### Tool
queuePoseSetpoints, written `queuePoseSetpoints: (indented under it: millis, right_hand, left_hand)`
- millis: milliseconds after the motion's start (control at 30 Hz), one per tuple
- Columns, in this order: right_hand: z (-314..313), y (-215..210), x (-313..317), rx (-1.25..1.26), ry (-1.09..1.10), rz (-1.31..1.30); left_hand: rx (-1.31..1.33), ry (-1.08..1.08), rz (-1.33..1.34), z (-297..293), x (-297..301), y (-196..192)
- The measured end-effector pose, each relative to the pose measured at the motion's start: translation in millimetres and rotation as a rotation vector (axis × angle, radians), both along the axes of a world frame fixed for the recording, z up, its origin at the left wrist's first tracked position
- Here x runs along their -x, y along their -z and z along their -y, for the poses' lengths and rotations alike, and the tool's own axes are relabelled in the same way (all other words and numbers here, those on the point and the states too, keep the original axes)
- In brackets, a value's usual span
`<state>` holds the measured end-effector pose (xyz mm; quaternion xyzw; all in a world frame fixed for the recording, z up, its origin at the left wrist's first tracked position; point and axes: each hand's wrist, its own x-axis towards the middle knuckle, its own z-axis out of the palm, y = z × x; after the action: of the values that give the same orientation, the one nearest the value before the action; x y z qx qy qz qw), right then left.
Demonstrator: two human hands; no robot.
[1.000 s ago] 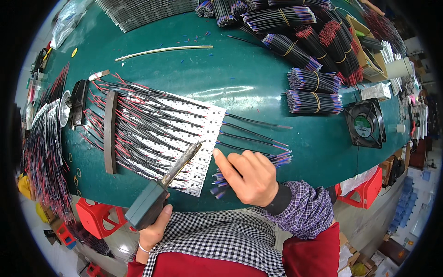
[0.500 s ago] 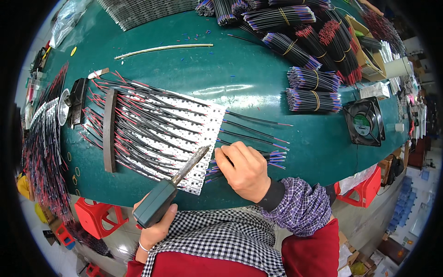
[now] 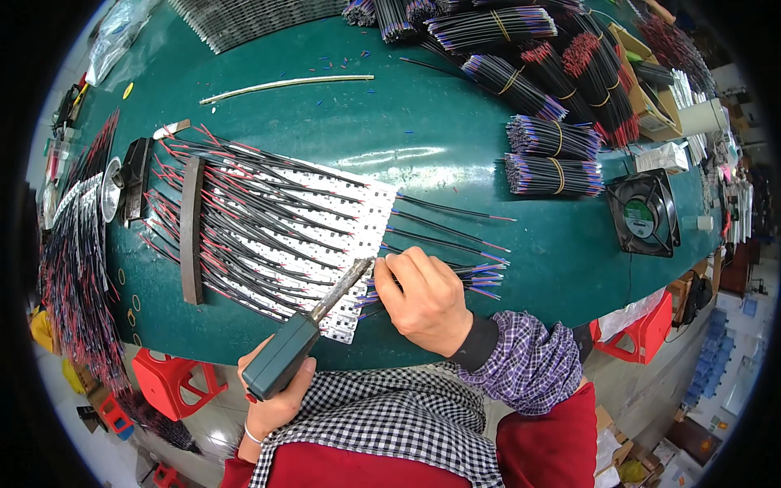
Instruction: The person solders wires onto circuit strips using a soldering tool, handles a small box, aligns wires across the strips using a wooden stick, and solders the wire ends onto the board.
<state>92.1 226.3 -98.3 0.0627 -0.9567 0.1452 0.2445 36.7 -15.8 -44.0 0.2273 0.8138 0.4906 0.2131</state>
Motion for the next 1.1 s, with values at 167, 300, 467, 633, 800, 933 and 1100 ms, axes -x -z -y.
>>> queuePoseSetpoints:
  millis: [167, 300, 467, 633, 800, 933, 1100]
  right_hand:
    - [0.9, 0.0, -0.7, 0.027, 0.004, 0.023]
    - [0.7, -0.9, -0.6, 0.018, 0.003, 0.016]
    - [-1.5, 1.3, -1.6, 0.051, 0.004, 0.006]
    - [-2.2, 3.3, -2.1, 0.074, -0.008, -0.005]
    - [-0.6, 3.4, -1.9, 0.012, -0.016, -0.024]
    - [1.6, -0.5, -2.0, -0.017, -0.024, -0.013]
    - [3.8, -4.2, -4.3, 0.012, -0.011, 0.052]
  left_hand:
    - [0.01, 0.011, -0.036, 3.8, -0.4, 1.4]
    - [0.052, -0.003, -0.079, 15.4, -6.3, 5.0]
    - [0.0, -0.02, -0.012, 8.0, -3.4, -0.5]
    - [0.005, 0.015, -0.043, 5.5, -2.0, -1.2]
    - [0.03, 0.043, -0.047, 7.1, -1.5, -0.8]
    - [0.033, 0.02, 0.009, 6.1, -1.6, -3.6]
    - [0.039, 0.001, -0.102, 25.8, -14.4, 7.6]
